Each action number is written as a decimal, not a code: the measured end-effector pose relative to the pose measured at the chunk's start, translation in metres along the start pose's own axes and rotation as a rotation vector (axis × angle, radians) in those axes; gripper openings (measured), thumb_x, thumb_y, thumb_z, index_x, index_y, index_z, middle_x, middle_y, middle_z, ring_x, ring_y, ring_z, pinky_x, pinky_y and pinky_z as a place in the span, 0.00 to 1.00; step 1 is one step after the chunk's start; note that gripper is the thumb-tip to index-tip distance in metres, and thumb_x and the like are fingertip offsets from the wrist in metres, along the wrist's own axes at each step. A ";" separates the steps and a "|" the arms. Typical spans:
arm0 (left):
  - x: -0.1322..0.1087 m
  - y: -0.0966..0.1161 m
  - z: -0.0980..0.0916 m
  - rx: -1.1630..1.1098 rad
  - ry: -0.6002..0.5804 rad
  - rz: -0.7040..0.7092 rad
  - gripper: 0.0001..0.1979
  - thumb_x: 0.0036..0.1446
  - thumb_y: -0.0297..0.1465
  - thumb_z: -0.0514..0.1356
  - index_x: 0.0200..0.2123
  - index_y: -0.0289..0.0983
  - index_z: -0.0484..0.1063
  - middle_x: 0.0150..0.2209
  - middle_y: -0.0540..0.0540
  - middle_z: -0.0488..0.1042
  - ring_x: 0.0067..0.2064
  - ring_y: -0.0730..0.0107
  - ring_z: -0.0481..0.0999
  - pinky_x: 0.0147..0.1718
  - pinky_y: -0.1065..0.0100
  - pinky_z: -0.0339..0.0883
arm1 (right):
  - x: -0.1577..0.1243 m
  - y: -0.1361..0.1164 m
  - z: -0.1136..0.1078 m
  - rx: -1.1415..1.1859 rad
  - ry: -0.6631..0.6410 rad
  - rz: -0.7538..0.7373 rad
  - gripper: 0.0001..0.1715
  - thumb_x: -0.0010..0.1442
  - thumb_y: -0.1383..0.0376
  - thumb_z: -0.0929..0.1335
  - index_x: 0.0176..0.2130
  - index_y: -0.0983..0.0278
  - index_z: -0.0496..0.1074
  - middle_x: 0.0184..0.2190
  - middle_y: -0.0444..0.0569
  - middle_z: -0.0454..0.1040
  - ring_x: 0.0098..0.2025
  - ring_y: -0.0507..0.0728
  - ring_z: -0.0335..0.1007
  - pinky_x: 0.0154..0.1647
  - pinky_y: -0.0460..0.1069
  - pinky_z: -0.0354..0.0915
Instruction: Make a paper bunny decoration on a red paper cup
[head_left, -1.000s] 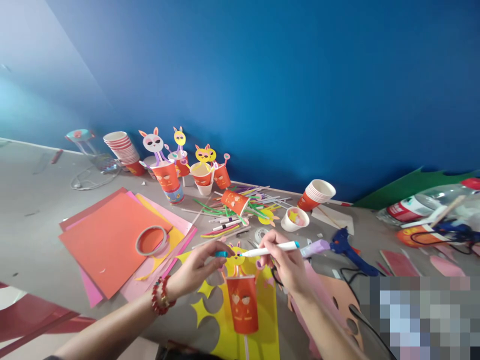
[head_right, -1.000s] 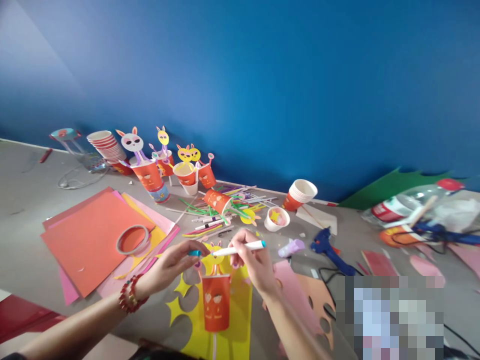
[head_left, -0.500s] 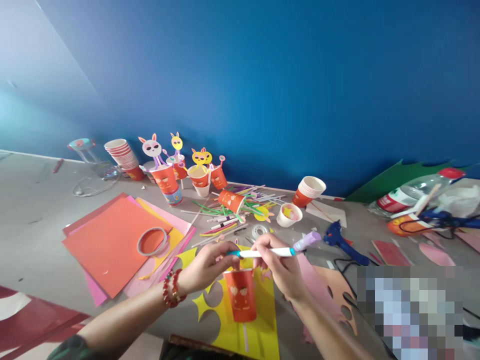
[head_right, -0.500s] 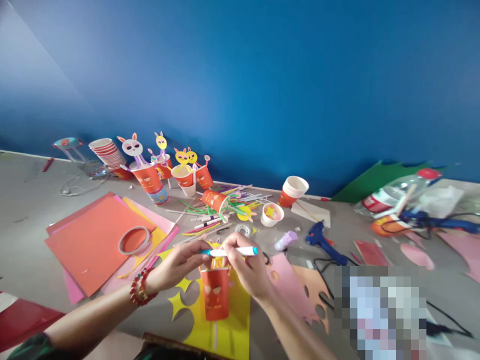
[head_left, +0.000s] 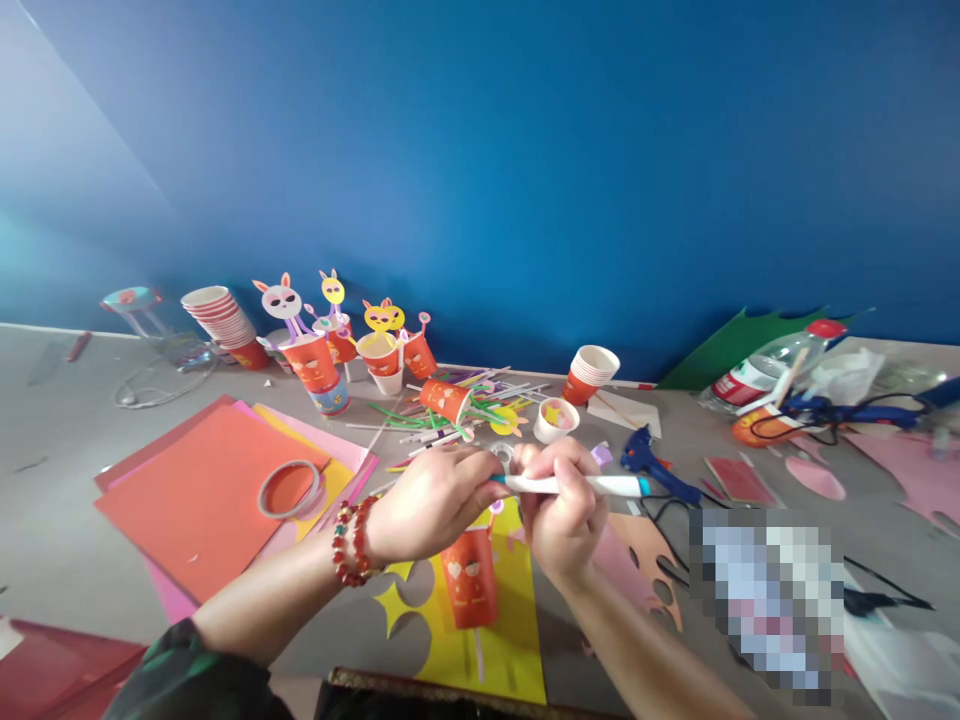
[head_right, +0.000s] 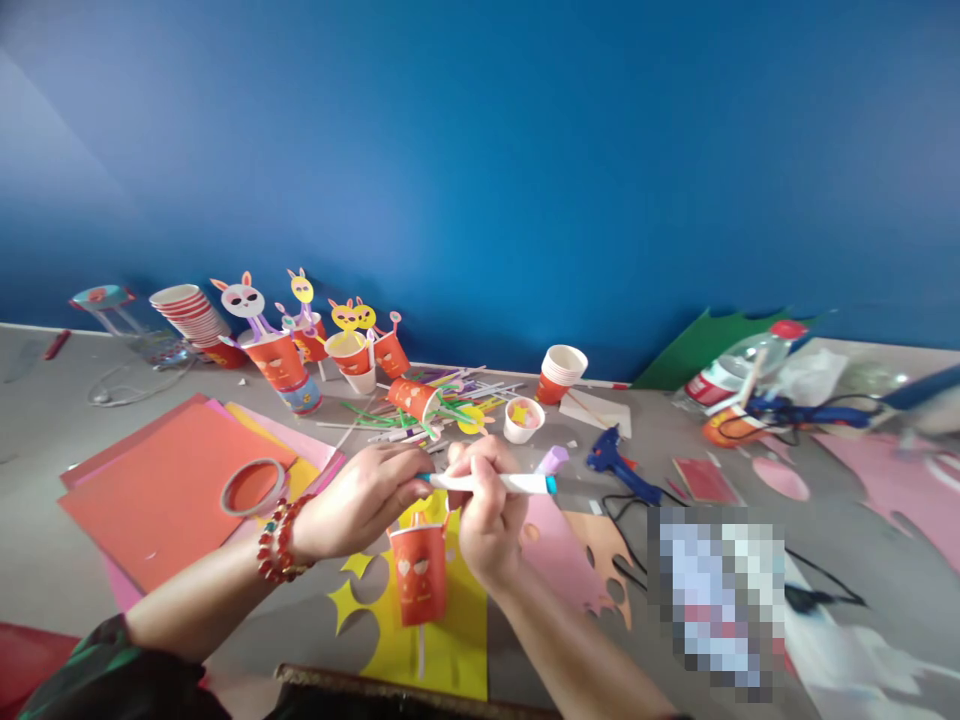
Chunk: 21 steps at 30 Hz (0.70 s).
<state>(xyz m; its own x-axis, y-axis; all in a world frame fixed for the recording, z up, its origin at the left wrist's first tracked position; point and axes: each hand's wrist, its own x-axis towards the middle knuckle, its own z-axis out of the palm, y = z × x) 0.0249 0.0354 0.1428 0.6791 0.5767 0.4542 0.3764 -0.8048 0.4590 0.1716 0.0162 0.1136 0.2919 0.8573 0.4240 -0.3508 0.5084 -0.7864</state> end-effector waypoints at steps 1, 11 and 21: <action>0.001 0.000 0.000 -0.012 0.004 0.004 0.24 0.72 0.41 0.38 0.36 0.36 0.67 0.28 0.45 0.71 0.29 0.66 0.70 0.30 0.67 0.62 | 0.000 -0.001 -0.002 -0.018 -0.013 0.002 0.17 0.64 0.65 0.62 0.23 0.61 0.64 0.14 0.36 0.56 0.16 0.50 0.54 0.23 0.47 0.56; -0.071 -0.039 0.028 0.013 0.095 -0.285 0.08 0.67 0.34 0.56 0.44 0.39 0.72 0.42 0.42 0.75 0.45 0.60 0.74 0.43 0.62 0.69 | -0.016 -0.035 -0.109 -0.915 -0.525 -0.161 0.09 0.65 0.68 0.65 0.44 0.60 0.74 0.33 0.47 0.80 0.34 0.56 0.78 0.36 0.48 0.70; -0.104 -0.038 0.070 -0.095 0.019 -0.385 0.07 0.67 0.31 0.55 0.38 0.38 0.73 0.38 0.43 0.74 0.42 0.60 0.73 0.42 0.61 0.69 | -0.072 0.001 -0.173 -1.559 -0.665 -0.353 0.28 0.60 0.75 0.58 0.56 0.62 0.70 0.46 0.52 0.81 0.44 0.59 0.79 0.42 0.51 0.72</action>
<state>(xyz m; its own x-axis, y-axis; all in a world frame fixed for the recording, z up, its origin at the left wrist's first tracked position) -0.0156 -0.0041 0.0245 0.4878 0.8367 0.2489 0.5403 -0.5133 0.6667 0.3042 -0.0597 0.0047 -0.3692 0.8186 0.4400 0.8820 0.4578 -0.1117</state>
